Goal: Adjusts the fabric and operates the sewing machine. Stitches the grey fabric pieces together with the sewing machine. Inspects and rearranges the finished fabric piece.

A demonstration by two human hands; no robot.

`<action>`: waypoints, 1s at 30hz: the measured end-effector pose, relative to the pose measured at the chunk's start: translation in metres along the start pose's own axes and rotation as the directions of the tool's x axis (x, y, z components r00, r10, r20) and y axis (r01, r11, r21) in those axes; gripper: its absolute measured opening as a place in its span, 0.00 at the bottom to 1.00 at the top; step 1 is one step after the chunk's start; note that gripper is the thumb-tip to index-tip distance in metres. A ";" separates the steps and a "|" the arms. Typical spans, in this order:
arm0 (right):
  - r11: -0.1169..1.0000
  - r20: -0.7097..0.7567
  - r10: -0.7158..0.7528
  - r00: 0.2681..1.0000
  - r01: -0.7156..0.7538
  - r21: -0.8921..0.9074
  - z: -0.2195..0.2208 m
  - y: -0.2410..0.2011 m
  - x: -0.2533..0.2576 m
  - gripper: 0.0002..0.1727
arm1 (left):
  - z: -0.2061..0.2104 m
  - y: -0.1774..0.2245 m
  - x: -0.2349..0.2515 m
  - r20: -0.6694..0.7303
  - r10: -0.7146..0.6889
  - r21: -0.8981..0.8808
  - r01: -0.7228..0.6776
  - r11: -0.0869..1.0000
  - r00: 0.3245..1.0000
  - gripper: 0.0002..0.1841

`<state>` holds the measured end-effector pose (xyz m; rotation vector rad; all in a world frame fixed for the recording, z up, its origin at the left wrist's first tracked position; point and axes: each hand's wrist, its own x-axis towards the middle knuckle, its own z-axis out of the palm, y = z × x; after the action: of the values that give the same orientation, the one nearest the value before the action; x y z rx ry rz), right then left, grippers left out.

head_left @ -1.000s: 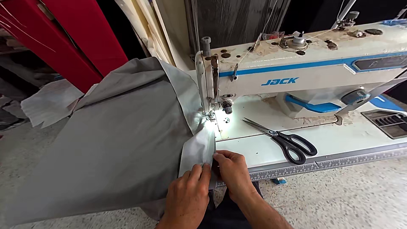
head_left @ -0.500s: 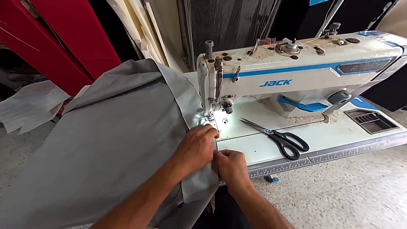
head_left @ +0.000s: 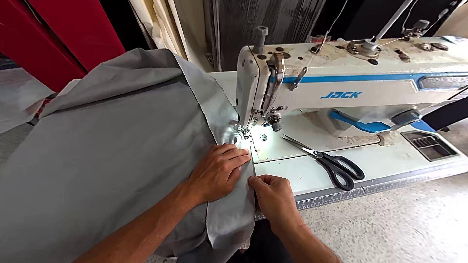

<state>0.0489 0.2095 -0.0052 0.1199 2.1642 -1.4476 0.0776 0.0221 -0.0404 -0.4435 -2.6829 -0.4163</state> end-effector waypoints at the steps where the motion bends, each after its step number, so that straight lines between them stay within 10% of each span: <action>1: 1.000 0.003 -0.005 1.000 0.005 0.013 0.000 0.000 0.000 0.15 | -0.001 0.000 0.000 0.000 -0.004 -0.018 0.004 1.000 1.000 0.23; 30: 0.989 -0.028 -0.042 0.999 0.038 -0.144 0.001 -0.007 0.003 0.17 | -0.002 -0.006 -0.001 0.048 -0.003 -0.171 0.011 0.985 0.999 0.23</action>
<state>0.0441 0.2049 -0.0017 0.0484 2.2999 -1.3147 0.0767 0.0162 -0.0403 -0.4991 -2.7067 -0.6491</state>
